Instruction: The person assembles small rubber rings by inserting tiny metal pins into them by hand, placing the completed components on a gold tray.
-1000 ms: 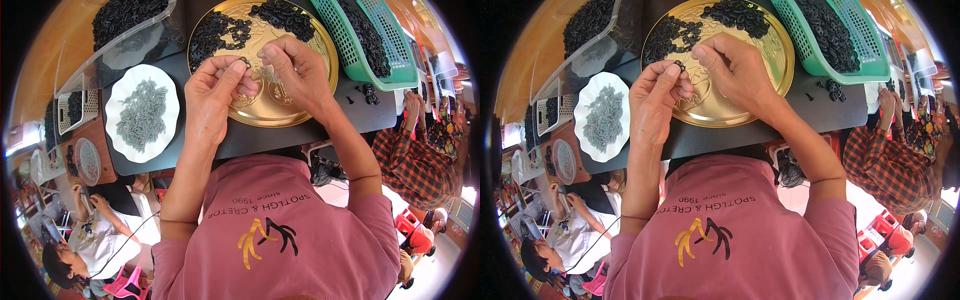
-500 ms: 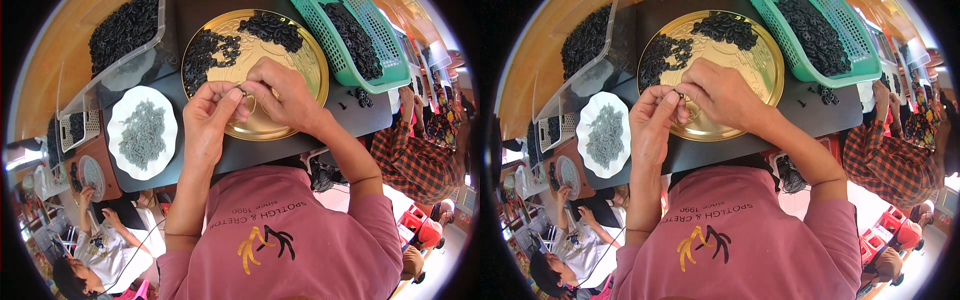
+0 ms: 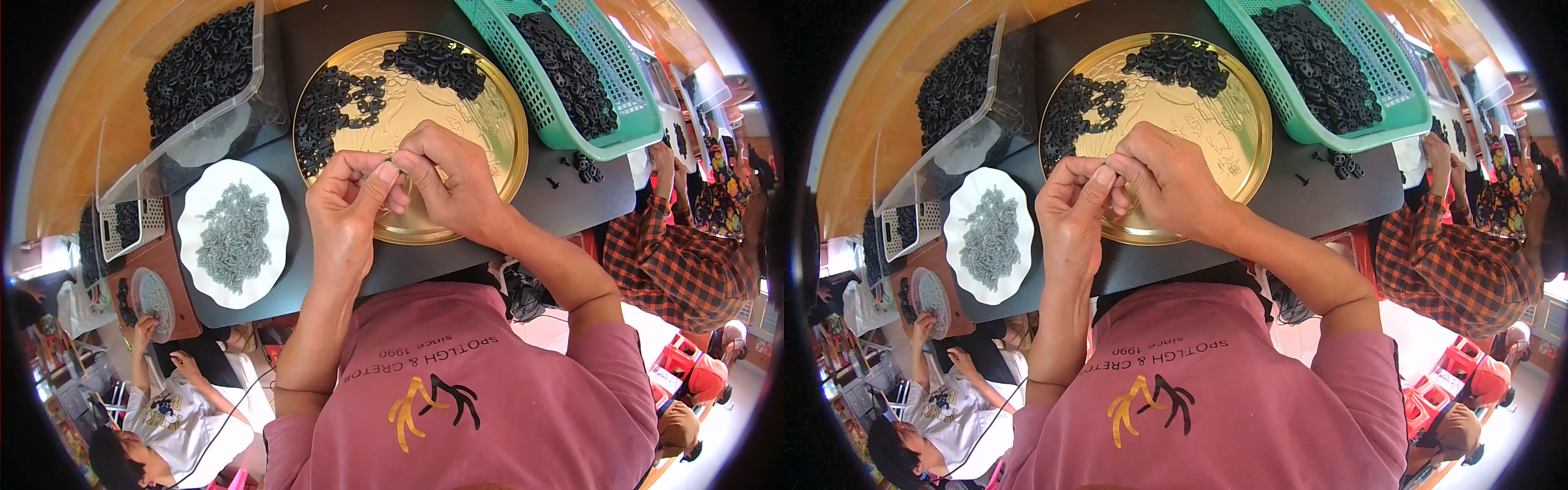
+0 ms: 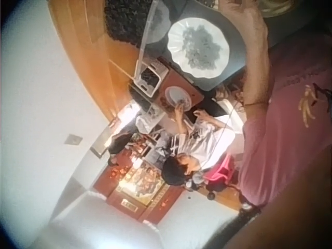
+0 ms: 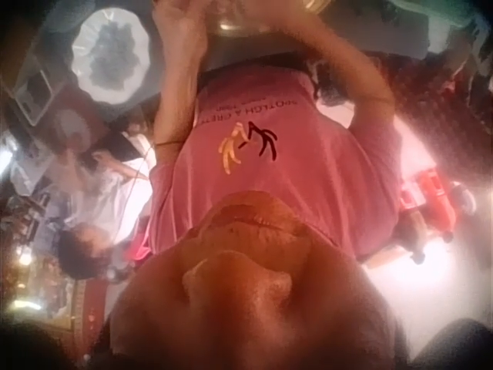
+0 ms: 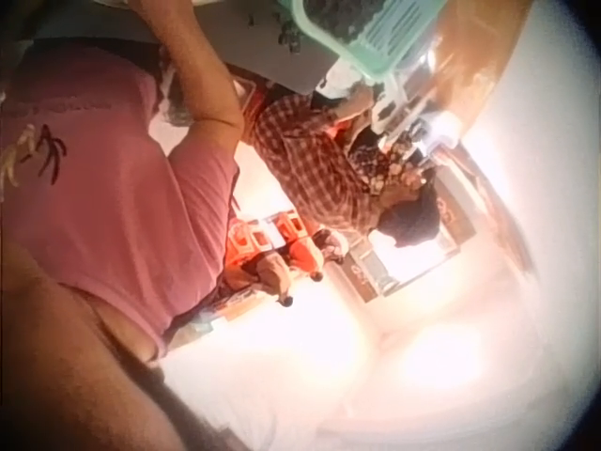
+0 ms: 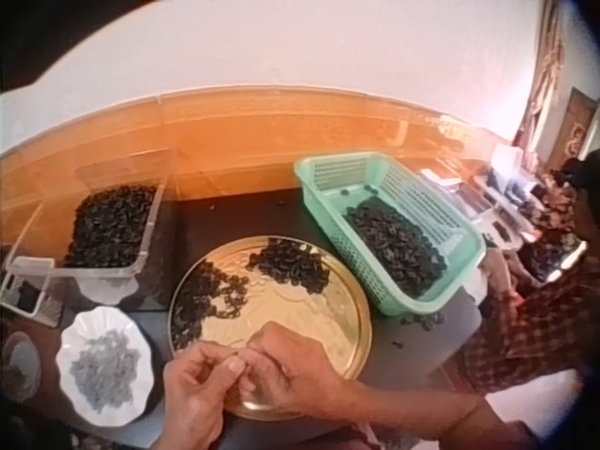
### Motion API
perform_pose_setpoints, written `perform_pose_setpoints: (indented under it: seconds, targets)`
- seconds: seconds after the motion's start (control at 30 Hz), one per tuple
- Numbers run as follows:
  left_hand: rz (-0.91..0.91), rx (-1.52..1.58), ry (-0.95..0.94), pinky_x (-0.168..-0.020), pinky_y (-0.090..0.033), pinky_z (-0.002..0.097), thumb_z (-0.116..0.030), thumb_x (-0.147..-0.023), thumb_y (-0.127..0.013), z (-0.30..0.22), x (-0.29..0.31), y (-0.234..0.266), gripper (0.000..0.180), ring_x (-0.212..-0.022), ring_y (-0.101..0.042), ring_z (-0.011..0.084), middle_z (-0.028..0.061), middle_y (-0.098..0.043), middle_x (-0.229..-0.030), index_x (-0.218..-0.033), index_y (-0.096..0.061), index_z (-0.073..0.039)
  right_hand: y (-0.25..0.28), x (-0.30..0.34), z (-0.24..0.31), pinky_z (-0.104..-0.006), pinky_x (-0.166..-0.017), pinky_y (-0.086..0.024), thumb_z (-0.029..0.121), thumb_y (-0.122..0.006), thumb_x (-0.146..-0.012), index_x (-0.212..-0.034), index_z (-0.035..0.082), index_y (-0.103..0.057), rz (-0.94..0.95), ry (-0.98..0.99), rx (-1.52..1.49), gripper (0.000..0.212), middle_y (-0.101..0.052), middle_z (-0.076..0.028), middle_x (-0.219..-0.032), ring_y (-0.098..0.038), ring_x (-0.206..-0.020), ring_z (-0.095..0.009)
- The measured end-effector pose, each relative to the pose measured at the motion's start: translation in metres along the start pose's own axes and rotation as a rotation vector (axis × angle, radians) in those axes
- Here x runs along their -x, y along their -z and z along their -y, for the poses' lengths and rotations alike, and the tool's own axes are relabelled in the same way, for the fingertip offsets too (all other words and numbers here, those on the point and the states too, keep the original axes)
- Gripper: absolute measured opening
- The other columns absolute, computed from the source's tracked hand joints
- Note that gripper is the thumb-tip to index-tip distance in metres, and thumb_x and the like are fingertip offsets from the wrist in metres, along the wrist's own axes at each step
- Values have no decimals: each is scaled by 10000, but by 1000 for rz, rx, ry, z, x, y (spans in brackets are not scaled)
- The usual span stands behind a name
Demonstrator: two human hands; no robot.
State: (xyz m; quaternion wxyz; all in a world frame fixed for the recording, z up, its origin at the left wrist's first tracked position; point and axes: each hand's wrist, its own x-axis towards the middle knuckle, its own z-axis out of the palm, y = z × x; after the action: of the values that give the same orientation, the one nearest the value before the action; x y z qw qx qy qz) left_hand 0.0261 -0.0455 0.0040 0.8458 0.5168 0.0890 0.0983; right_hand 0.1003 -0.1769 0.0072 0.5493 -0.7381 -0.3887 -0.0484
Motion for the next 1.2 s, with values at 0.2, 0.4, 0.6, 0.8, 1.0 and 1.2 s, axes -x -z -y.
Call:
perform_pose_setpoints:
  seconds: [0.2,0.4,0.6,0.8,1.0,1.2]
  targets:
    - [15,-7,69,-624,-491,221,-66,-896,-626,2,-10,4,105,-645,-598,106,79,-645,-785,-944,-590,20,7,-3,0,-360,-578,-462,87,-619,-869,-804,-2,-562,48,-145,33,124,-553,-136,-723,-586,-645,-297]
    - [-42,13,73,-618,-497,221,-83,-896,-635,6,-8,12,135,-651,-600,104,82,-648,-803,-968,-592,23,32,-30,-27,-397,-643,-477,194,-583,-898,-843,20,-623,98,-28,329,186,-592,-141,-780,-599,-721,-318]
    - [-55,21,42,-613,-498,220,-88,-898,-635,8,-11,10,145,-656,-599,102,83,-644,-816,-974,-592,27,39,-58,-61,-400,-658,-504,210,-604,-863,-876,57,-669,-2,14,725,167,-610,-118,-839,-620,-747,-309]
    - [-46,37,30,-610,-495,218,-89,-899,-634,10,-12,15,142,-656,-599,102,83,-643,-817,-973,-592,25,29,-64,-77,-390,-695,-513,217,-627,-853,-948,67,-680,139,-77,963,185,-605,-89,-911,-625,-784,-292]
    - [-52,39,36,-605,-492,217,-90,-900,-632,8,-9,14,140,-656,-598,101,80,-644,-811,-973,-591,22,27,-54,-64,-402,-695,-505,211,-649,-835,-946,60,-645,216,-101,834,188,-607,-93,-934,-621,-793,-311]
    - [-30,57,-14,-675,-527,242,-85,-906,-619,6,-9,14,144,-773,-624,126,128,-636,-989,-991,-587,27,36,-45,-35,-250,-522,-430,199,-681,-846,-943,38,-632,205,-499,76,194,-598,-19,-772,-544,-610,-98]
